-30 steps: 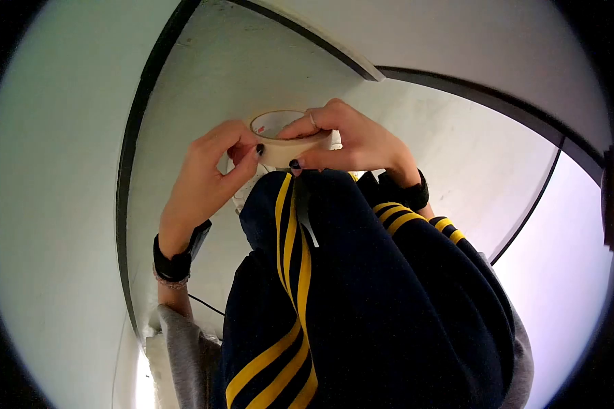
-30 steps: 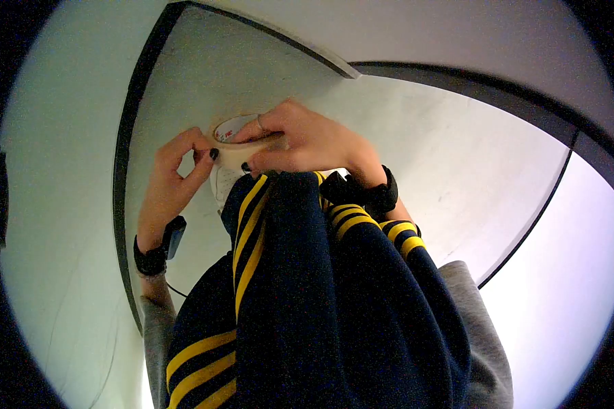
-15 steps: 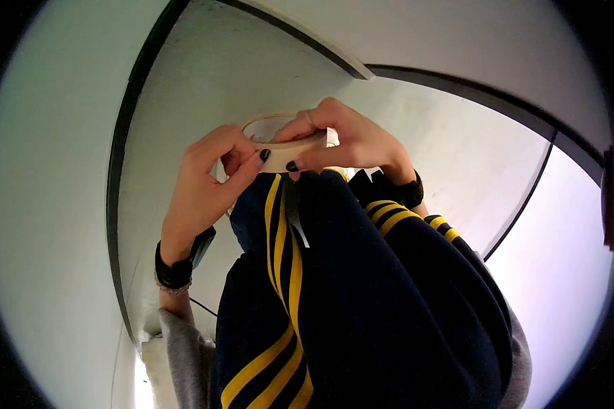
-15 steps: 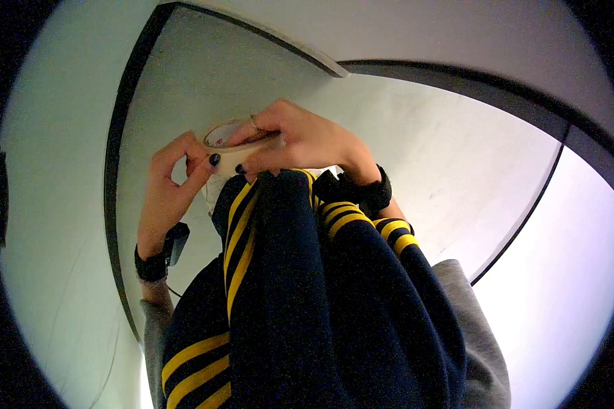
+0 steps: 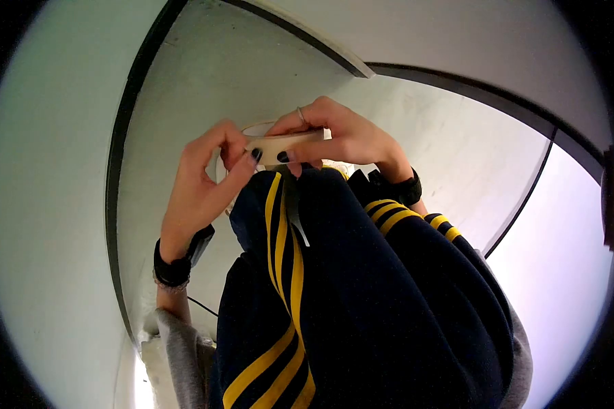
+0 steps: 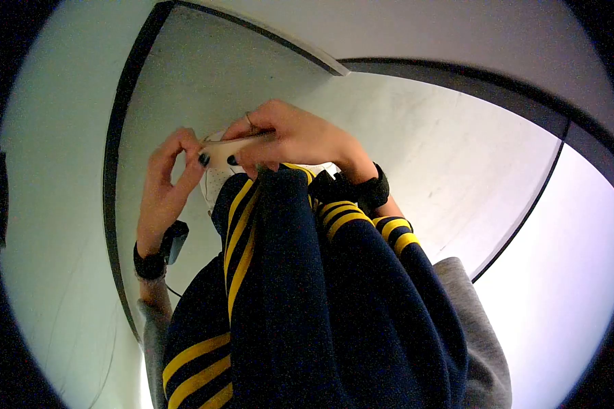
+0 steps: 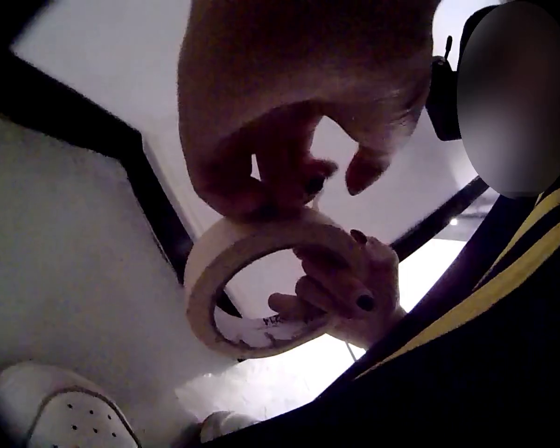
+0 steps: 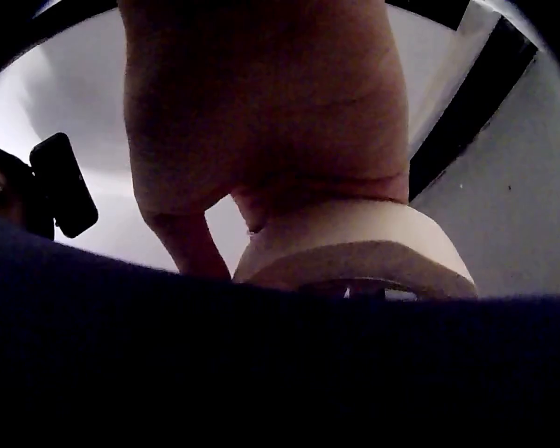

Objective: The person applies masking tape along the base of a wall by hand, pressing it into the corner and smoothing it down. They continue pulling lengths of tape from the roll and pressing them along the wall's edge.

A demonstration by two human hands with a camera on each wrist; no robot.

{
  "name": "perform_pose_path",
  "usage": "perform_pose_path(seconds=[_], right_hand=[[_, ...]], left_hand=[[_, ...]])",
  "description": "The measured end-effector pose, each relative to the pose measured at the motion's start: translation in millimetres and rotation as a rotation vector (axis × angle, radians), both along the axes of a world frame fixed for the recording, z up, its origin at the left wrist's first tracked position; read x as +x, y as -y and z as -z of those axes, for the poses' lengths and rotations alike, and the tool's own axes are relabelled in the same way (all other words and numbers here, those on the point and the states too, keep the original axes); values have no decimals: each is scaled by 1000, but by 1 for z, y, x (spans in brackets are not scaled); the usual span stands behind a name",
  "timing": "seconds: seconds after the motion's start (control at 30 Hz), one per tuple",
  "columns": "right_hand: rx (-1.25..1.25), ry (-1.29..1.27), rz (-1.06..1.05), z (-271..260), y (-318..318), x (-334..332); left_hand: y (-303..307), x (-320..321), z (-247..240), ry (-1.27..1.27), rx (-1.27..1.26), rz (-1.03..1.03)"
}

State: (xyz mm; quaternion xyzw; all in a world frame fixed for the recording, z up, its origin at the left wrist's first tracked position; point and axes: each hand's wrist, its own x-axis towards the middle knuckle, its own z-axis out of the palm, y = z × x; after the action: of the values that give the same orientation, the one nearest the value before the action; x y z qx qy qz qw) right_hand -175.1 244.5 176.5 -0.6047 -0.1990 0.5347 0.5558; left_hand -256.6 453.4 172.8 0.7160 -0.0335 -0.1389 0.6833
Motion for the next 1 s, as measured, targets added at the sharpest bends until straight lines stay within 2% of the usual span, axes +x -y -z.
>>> perform_pose_path(seconds=[0.1, 0.2, 0.27, 0.33, 0.4, 0.6, 0.67, 0.77, 1.0], right_hand=[[7, 24, 0, 4, 0, 0], [8, 82, 6, 4, -2, -1], [-15, 85, 29, 5, -2, -3], [-56, 121, 140, 8, 0, -6], [-43, 73, 135, 8, 0, -4], [-49, 30, 150, 8, 0, -1], [-58, 37, 149, 8, -1, -1], [-61, 13, 211, 8, -5, -3], [-48, 0, 109, 11, -1, -3]], left_hand=[[3, 2, 5, -108, -1, -105], [4, 7, 6, -66, 56, -131], [6, 9, 3, -4, 242, -214], [11, 8, 4, 5, 272, -228], [17, 4, 9, 10, 300, -245], [24, 8, 20, 137, 309, -199], [21, 11, 23, 296, 436, -151], [19, 16, 17, 246, 457, -118], [14, 14, 12, 178, 401, -29]])
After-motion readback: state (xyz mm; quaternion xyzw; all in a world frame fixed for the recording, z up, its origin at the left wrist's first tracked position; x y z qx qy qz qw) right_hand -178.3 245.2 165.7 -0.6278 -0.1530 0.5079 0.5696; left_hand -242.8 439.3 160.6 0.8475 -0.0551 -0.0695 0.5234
